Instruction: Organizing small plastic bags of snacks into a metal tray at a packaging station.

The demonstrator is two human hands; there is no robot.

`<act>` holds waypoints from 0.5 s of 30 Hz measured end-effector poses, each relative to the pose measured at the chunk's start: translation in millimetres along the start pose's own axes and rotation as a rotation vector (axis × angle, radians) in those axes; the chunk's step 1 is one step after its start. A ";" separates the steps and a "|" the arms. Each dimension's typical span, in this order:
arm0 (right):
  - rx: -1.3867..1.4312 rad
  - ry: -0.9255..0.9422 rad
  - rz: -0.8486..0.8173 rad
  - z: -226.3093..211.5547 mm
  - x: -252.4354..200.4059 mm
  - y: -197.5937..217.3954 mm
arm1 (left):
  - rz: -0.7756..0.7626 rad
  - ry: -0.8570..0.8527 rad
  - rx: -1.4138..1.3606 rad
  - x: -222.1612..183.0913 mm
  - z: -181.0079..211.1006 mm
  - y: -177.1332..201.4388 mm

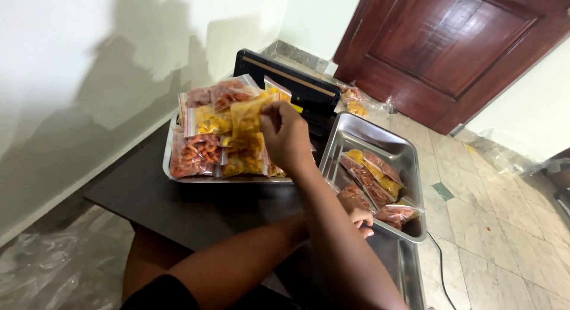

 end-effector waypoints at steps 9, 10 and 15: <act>-0.616 -0.002 -0.246 20.1 -16.0 -6.7 | 0.126 0.059 0.009 -18.5 -33.1 10.5; -0.616 -0.001 -0.246 16.5 -16.4 -1.1 | 0.139 0.063 0.010 -16.2 -39.2 10.6; -0.522 0.246 0.045 -30.1 -13.4 31.2 | 0.205 0.089 0.015 -8.4 -73.6 9.7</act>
Point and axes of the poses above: each hand's wrist, its own x-axis towards the middle knuckle, its own y-axis out of the back of the hand, z = x × y, the point moved 9 cm from there along x, towards the middle knuckle, and after that the axes turned 15 degrees about -x, right-handed, at the moved point
